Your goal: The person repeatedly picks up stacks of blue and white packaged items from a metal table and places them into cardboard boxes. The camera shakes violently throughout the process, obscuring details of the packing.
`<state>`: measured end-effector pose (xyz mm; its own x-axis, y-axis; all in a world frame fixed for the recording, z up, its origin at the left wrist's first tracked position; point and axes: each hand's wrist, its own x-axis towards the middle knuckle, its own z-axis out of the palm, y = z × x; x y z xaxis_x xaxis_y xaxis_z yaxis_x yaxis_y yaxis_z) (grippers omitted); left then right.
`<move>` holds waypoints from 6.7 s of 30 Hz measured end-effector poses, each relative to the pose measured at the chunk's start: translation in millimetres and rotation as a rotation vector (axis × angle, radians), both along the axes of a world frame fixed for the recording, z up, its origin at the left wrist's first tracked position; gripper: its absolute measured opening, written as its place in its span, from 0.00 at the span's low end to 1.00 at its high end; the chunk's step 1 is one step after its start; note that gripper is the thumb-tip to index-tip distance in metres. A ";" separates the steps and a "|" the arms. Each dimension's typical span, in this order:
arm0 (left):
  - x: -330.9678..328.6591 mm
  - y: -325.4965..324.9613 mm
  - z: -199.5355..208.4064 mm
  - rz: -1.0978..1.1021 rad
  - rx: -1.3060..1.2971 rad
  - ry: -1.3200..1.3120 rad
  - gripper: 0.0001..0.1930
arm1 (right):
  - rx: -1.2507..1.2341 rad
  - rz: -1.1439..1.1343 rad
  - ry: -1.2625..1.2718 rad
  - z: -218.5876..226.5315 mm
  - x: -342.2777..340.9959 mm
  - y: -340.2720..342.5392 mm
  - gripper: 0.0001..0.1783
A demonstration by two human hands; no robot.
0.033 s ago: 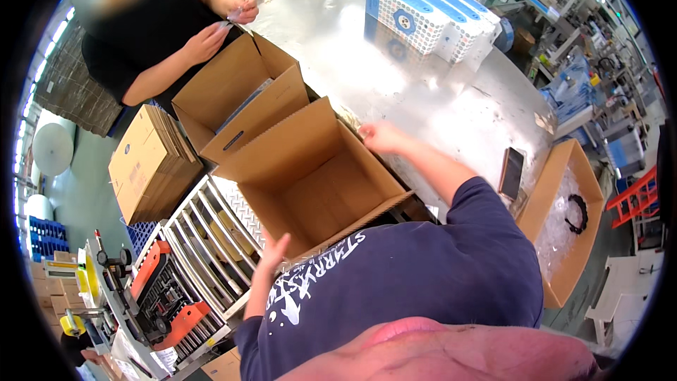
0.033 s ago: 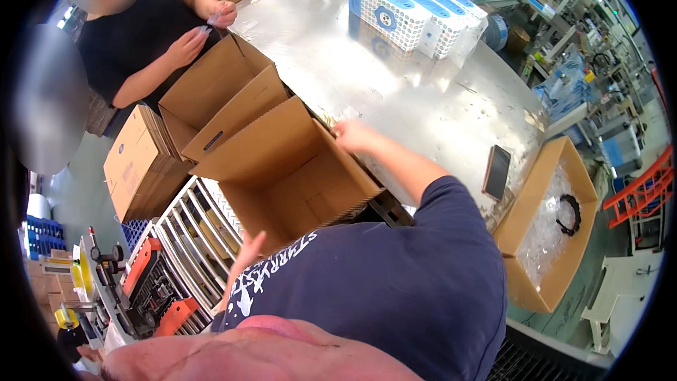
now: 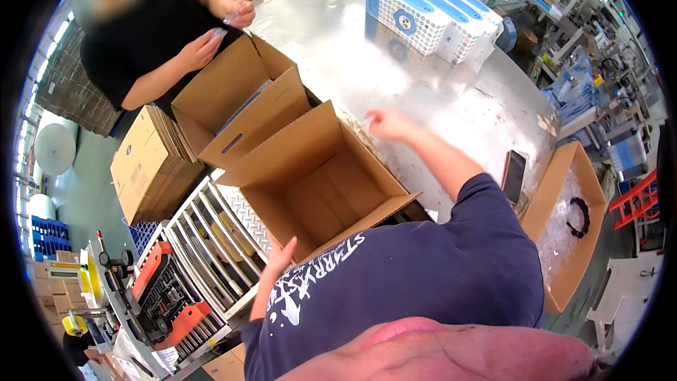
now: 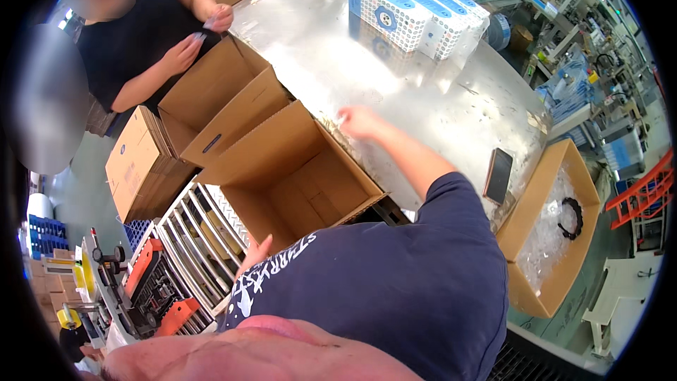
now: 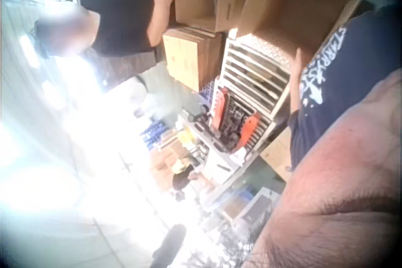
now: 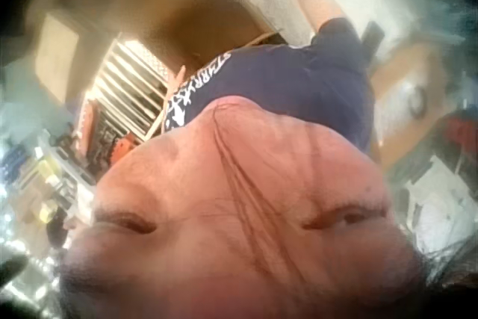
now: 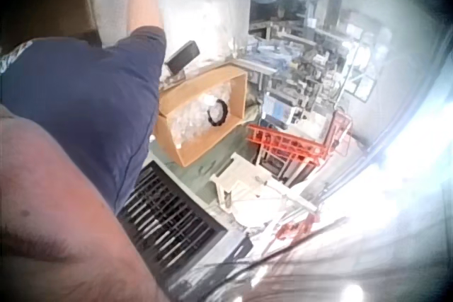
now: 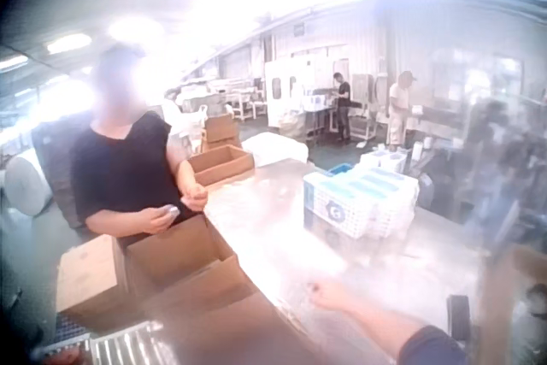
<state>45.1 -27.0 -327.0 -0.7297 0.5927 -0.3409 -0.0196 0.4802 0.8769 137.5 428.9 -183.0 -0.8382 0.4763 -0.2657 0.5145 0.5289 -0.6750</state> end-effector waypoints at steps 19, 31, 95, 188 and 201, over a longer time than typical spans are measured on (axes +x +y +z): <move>-70.3 428.2 143.1 -0.930 -0.237 0.742 0.27 | 0.677 -0.314 -0.027 87.1 24.8 294.7 0.26; -56.7 461.4 92.1 -0.911 -0.224 1.022 0.31 | 0.726 -0.671 -0.389 85.4 26.2 422.9 0.54; -166.6 114.6 290.3 -0.783 -0.323 -0.154 0.36 | -0.318 0.504 0.096 131.6 104.2 -90.2 0.22; -17.0 450.5 89.6 -0.746 -0.280 0.996 0.35 | 0.572 -0.892 0.415 33.8 154.4 306.1 0.32; -11.5 464.4 100.3 -0.826 -0.397 0.976 0.35 | 0.298 -1.125 1.009 -27.7 142.5 417.2 0.22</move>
